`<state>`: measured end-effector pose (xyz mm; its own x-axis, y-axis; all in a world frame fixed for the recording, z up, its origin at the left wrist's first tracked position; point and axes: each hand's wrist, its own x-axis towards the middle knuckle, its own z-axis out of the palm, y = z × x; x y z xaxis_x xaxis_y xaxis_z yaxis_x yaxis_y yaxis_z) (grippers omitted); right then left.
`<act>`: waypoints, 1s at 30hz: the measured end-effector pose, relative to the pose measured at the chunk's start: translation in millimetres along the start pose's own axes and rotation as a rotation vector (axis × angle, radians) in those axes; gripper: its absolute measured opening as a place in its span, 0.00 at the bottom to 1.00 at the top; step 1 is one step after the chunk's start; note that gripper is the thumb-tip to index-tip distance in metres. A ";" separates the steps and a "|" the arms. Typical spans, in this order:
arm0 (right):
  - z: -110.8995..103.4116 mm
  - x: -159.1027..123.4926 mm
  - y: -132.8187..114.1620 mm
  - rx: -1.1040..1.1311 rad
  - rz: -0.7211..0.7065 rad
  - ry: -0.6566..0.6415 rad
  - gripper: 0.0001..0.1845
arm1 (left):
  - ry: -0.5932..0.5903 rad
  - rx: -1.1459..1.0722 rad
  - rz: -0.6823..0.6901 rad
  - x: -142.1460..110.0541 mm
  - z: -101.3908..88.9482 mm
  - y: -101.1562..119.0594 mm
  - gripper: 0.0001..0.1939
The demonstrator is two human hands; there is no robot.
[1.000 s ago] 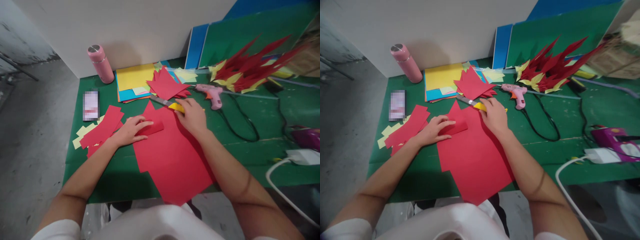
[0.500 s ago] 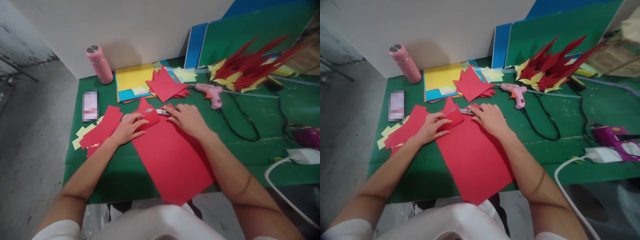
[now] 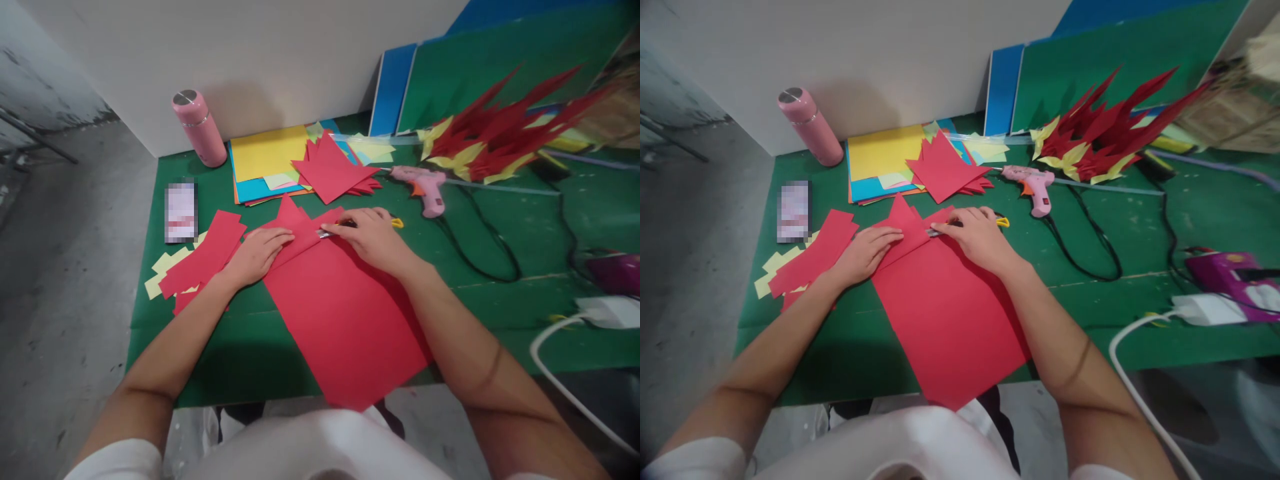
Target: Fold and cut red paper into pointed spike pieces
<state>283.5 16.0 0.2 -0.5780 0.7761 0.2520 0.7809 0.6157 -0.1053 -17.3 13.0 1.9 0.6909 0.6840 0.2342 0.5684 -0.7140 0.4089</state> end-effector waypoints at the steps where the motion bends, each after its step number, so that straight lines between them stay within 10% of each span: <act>1: 0.2 0.1 0.7 0.028 0.004 0.012 0.24 | 0.009 -0.021 0.005 -0.2 1.1 -1.8 0.20; 30: 1.4 1.9 17.2 0.220 -0.021 0.012 0.20 | -0.078 0.017 -0.100 0.0 -2.4 0.2 0.28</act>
<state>295.4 28.3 -2.5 -0.5895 0.7621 0.2678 0.6974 0.6475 -0.3072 -18.2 13.2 4.1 0.6626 0.7387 0.1236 0.6431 -0.6457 0.4117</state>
